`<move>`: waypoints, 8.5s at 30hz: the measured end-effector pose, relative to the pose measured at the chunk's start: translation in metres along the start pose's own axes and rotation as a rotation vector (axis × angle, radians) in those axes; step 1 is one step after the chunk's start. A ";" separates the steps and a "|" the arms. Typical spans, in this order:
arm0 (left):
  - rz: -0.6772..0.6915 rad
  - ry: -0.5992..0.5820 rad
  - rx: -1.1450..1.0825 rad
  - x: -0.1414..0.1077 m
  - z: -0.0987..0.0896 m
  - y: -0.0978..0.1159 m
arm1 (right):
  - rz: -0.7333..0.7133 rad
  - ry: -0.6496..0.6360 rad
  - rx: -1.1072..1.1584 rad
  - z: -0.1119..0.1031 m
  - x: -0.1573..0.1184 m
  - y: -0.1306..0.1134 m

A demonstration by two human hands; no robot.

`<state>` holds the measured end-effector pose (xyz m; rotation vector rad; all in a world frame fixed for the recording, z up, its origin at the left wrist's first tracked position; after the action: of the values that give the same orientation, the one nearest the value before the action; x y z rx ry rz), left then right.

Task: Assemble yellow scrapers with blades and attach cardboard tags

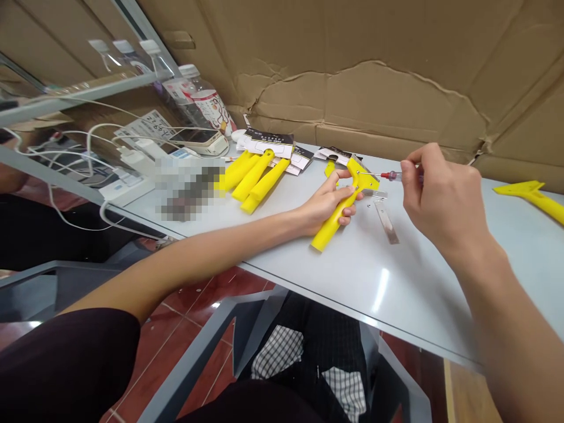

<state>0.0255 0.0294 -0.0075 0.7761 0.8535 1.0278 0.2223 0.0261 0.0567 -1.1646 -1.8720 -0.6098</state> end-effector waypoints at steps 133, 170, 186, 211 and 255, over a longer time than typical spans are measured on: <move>0.042 0.074 0.021 -0.008 0.006 0.002 | 0.145 -0.105 0.453 -0.004 -0.002 -0.014; 0.039 0.059 0.029 -0.006 0.005 0.001 | 0.139 -0.038 0.376 -0.004 0.000 -0.012; 0.045 0.048 0.067 -0.006 0.005 0.001 | 0.157 -0.073 0.387 -0.001 -0.002 -0.011; 0.049 0.049 0.064 -0.005 0.003 0.001 | 0.162 -0.039 0.340 0.001 -0.001 -0.007; 0.014 0.053 0.029 -0.006 0.005 0.002 | 0.179 -0.096 0.389 -0.003 0.001 -0.008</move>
<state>0.0277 0.0239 -0.0017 0.7829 0.9108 1.0545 0.2161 0.0205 0.0591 -1.0983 -1.8364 -0.0838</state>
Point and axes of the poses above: each hand's wrist, its own x-axis towards the middle knuckle, its own z-axis out of the palm, y = z × x, the point moved 3 cm from there along x, towards the middle knuckle, and after that the axes turned 6 degrees about y, right-handed, at the moved point
